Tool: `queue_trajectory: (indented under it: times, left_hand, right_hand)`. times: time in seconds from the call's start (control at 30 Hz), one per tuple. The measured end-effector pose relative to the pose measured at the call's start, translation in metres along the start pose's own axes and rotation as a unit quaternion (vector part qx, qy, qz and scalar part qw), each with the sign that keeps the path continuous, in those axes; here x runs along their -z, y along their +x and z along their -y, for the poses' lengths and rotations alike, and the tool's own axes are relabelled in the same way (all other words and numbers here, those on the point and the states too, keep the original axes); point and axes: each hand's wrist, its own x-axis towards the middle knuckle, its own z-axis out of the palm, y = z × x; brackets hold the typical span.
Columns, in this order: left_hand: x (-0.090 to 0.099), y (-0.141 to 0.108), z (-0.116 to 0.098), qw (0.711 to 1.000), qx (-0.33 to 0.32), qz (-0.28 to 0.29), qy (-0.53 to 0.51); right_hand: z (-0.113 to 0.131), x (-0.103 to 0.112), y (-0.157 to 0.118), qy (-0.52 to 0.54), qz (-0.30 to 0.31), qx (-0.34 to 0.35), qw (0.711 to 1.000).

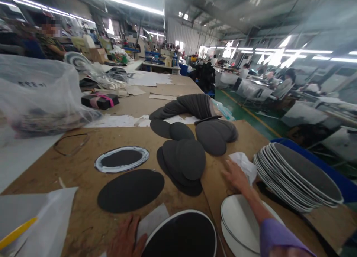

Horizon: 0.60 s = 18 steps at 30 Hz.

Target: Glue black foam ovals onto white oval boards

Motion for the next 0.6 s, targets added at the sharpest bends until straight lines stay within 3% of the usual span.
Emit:
queue_trajectory:
  times: [0.1, 0.23, 0.3, 0.4, 0.6]
  left_hand:
    - [0.008, -0.009, -0.008, 0.997, -0.060, -0.045, -0.002]
    - [0.006, -0.035, -0.031, 0.968, -0.230, -0.088, -0.040]
    - [0.004, -0.046, -0.049, 0.950, -0.296, -0.089, -0.040]
    - [-0.002, -0.056, -0.072, 0.927, -0.362, -0.098, -0.010]
    - [-0.007, -0.062, -0.082, 0.932, -0.347, -0.101, 0.037]
  right_hand:
    - [-0.044, 0.014, -0.047, 0.012, 0.131, 0.015, 0.991]
    - [-0.061, 0.008, -0.135, -0.012, 0.203, -0.023, 0.979]
    - [-0.060, -0.001, -0.162, -0.045, 0.201, -0.030, 0.978]
    - [-0.058, -0.011, -0.174, -0.083, 0.188, -0.002, 0.979]
    - [-0.055, -0.020, -0.186, -0.120, 0.116, 0.082, 0.983]
